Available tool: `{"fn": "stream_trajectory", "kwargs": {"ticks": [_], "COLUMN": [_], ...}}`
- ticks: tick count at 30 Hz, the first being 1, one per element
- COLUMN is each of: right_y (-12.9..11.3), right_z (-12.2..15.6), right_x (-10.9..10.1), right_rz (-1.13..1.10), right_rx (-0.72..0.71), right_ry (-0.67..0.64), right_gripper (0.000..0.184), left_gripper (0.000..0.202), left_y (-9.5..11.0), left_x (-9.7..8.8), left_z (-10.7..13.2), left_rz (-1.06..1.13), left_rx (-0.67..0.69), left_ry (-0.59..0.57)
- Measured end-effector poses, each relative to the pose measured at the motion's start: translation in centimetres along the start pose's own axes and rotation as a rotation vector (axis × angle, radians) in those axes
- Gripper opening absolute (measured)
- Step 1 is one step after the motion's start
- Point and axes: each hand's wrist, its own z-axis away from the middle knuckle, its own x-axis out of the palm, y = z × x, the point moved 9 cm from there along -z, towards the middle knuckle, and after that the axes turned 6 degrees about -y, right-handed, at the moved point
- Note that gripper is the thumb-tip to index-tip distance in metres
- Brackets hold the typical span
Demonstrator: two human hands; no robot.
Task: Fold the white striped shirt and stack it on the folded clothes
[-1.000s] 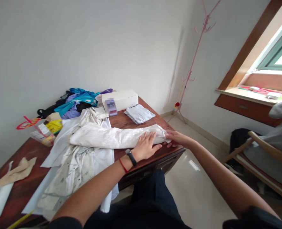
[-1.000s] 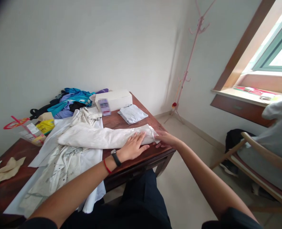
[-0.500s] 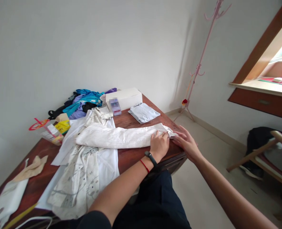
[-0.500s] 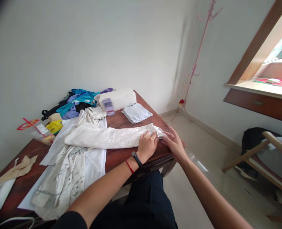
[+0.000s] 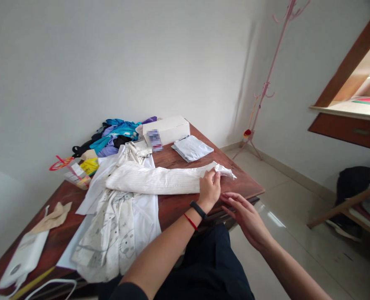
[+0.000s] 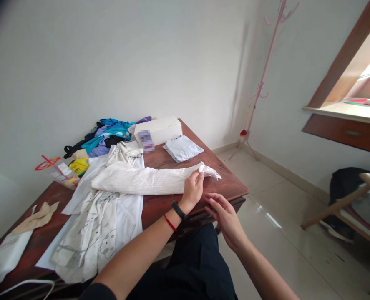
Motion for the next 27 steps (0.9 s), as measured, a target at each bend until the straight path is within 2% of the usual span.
{"fn": "stream_trajectory", "kwargs": {"ticks": [2, 5, 7, 9, 11, 13, 15, 20, 23, 27], "right_y": [-0.1, -0.7, -1.3, -1.4, -0.8, 0.0, 0.4, -0.2, -0.5, -1.7], "right_z": [-0.8, -3.4, -5.5, -7.3, -8.5, -9.2, -9.3, -8.7, -8.3, -8.2], "right_x": [1.0, 2.1, 2.6, 2.7, 2.2, 1.5, 0.9, 0.6, 0.6, -0.4], "right_rz": [-0.070, -0.134, -0.111, -0.076, -0.055, -0.047, -0.054, -0.134, -0.244, -0.351], "right_rx": [0.031, 0.034, -0.022, -0.060, -0.037, 0.016, 0.044, 0.055, 0.092, 0.060], "right_ry": [-0.034, -0.076, -0.092, -0.074, -0.023, 0.028, 0.052, -0.009, -0.038, -0.051], "right_gripper": [0.029, 0.036, 0.042, 0.054, 0.063, 0.065, 0.062, 0.042, 0.031, 0.021], "left_gripper": [0.038, 0.041, 0.045, 0.049, 0.055, 0.063, 0.063, 0.032, 0.020, 0.011], "left_y": [-0.2, 0.1, 0.5, 0.9, 1.3, 1.7, 2.3, 4.4, 4.9, 4.6], "left_x": [-0.3, -0.2, 0.6, 2.0, 3.3, 3.9, 3.7, 1.9, 1.2, 1.5], "left_z": [-0.2, 0.0, 0.6, 1.4, 2.5, 3.4, 3.9, 4.0, 3.7, 3.8], "left_rz": [0.064, 0.055, -0.048, -0.196, -0.316, -0.373, -0.402, -0.427, -0.429, -0.470], "left_rx": [0.003, 0.038, 0.064, 0.099, 0.143, 0.187, 0.218, 0.290, 0.240, 0.169], "left_ry": [0.009, -0.030, -0.113, -0.245, -0.363, -0.409, -0.385, -0.215, -0.165, -0.183]}}
